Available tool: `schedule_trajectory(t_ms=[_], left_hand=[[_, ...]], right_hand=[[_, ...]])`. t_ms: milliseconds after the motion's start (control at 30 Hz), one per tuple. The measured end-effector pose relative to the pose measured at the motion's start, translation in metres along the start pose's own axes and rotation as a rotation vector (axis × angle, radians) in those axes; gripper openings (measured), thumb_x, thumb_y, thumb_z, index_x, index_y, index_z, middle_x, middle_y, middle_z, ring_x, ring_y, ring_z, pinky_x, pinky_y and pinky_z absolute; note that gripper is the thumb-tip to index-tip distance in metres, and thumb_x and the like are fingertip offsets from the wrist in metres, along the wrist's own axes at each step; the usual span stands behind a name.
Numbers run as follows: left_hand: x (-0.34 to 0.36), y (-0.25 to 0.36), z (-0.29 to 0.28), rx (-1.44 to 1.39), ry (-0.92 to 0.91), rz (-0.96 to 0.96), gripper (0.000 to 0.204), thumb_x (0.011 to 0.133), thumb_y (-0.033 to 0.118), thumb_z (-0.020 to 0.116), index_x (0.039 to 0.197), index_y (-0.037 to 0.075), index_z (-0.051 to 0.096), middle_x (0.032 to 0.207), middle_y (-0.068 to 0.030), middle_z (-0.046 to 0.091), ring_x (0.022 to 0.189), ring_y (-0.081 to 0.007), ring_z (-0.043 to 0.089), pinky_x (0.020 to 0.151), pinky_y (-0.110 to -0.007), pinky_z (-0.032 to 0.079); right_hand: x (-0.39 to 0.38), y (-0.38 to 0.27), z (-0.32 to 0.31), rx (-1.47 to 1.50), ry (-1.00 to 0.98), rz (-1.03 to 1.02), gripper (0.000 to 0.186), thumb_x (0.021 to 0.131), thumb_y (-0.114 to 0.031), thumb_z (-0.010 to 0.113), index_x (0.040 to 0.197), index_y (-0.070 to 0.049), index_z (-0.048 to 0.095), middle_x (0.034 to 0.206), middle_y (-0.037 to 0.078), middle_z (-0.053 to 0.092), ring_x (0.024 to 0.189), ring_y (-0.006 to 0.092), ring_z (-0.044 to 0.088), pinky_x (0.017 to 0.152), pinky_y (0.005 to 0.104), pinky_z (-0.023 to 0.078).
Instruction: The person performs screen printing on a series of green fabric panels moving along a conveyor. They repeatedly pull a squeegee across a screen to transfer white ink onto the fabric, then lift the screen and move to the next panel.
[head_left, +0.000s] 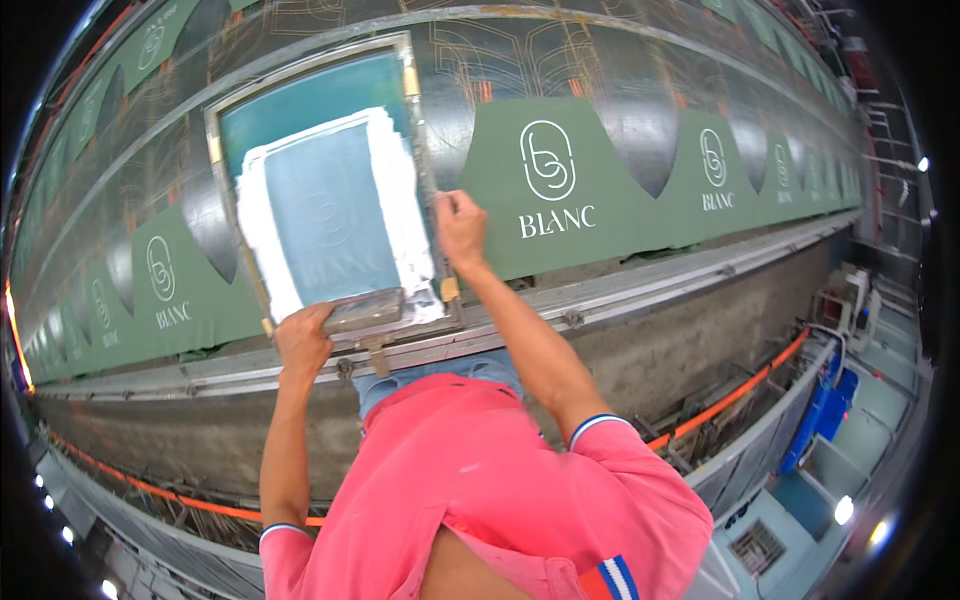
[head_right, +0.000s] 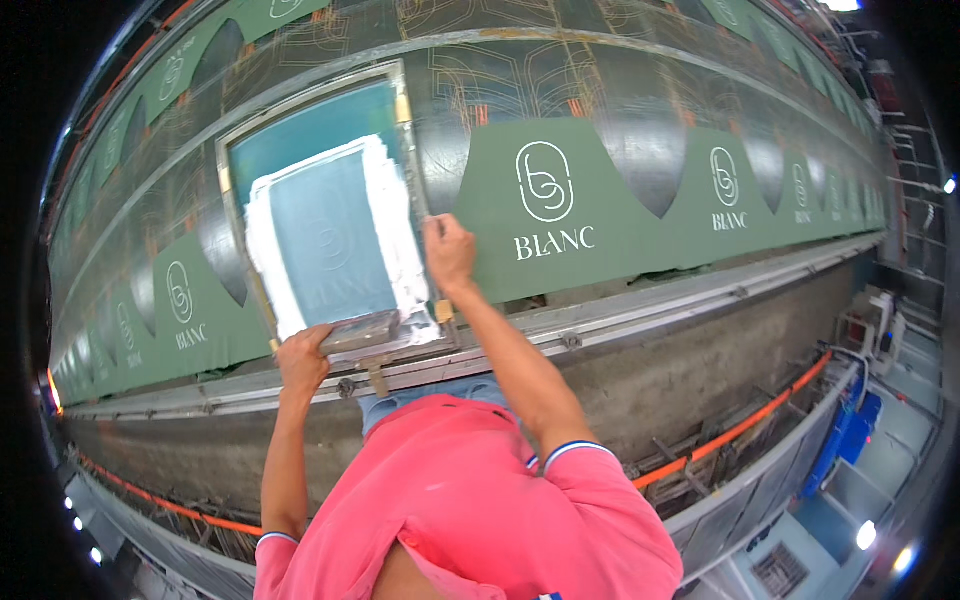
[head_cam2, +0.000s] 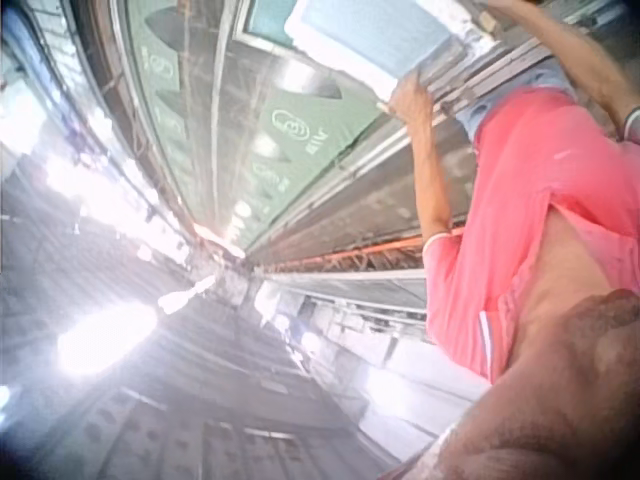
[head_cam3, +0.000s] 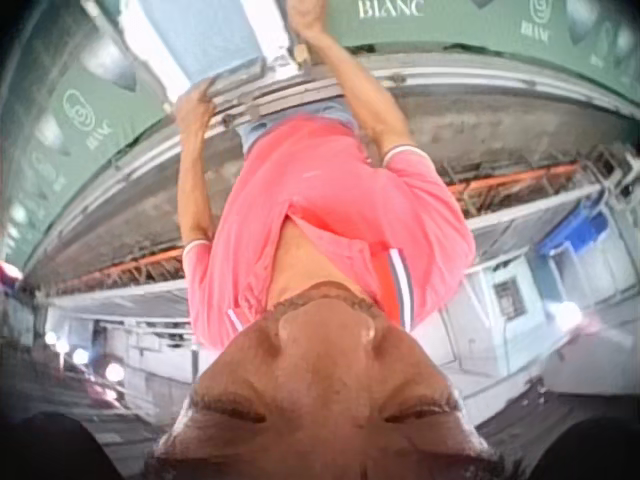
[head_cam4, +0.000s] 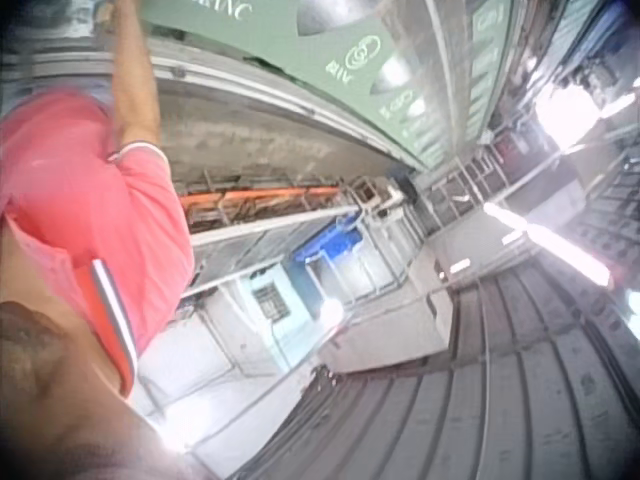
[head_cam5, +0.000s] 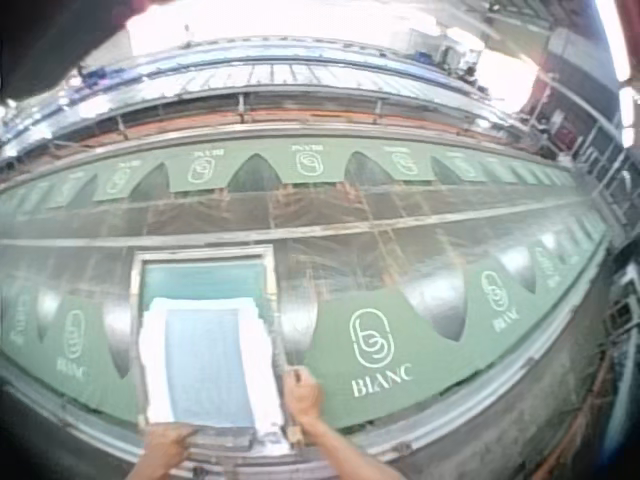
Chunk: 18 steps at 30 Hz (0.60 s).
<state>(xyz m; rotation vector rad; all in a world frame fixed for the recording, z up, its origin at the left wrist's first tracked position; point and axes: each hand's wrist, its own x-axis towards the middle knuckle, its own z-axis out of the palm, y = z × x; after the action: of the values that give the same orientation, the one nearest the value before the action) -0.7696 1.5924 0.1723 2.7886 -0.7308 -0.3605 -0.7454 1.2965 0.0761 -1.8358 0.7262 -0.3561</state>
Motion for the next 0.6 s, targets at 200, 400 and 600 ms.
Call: schedule_trajectory(t_ms=[200, 400, 600], left_hand=[[-0.005, -0.058, 0.002, 0.001, -0.065, -0.013, 0.033, 0.067, 0.000, 0.061, 0.097, 0.010, 0.069, 0.095, -0.0093, 0.073, 0.087, -0.0313, 0.069, 0.073, -0.043, 0.054], [0.001, -0.071, 0.012, -0.063, -0.030, 0.008, 0.031, 0.067, 0.000, 0.061, 0.095, 0.010, 0.070, 0.094, -0.0101, 0.072, 0.084, -0.0328, 0.068, 0.071, -0.046, 0.053], [0.009, -0.078, -0.002, -0.037, -0.168, -0.043, 0.031, 0.070, 0.005, 0.062, 0.096, 0.014, 0.075, 0.088, -0.0134, 0.072, 0.082, -0.0344, 0.069, 0.072, -0.046, 0.054]], right_hand=[[-0.013, -0.001, 0.048, -0.089, 0.019, 0.042, 0.027, 0.093, -0.026, 0.060, 0.088, -0.001, 0.068, 0.072, 0.022, 0.065, 0.070, 0.0401, 0.065, 0.062, 0.0471, 0.047], [0.001, 0.002, 0.065, -0.283, 0.073, -0.020, 0.024, 0.092, -0.022, 0.060, 0.088, 0.000, 0.069, 0.071, 0.019, 0.065, 0.067, 0.0377, 0.064, 0.064, 0.0471, 0.048], [0.003, -0.024, 0.072, -0.489, 0.147, -0.457, 0.027, 0.092, -0.031, 0.062, 0.097, -0.007, 0.073, 0.088, 0.013, 0.069, 0.087, 0.0331, 0.065, 0.076, 0.0451, 0.050]])
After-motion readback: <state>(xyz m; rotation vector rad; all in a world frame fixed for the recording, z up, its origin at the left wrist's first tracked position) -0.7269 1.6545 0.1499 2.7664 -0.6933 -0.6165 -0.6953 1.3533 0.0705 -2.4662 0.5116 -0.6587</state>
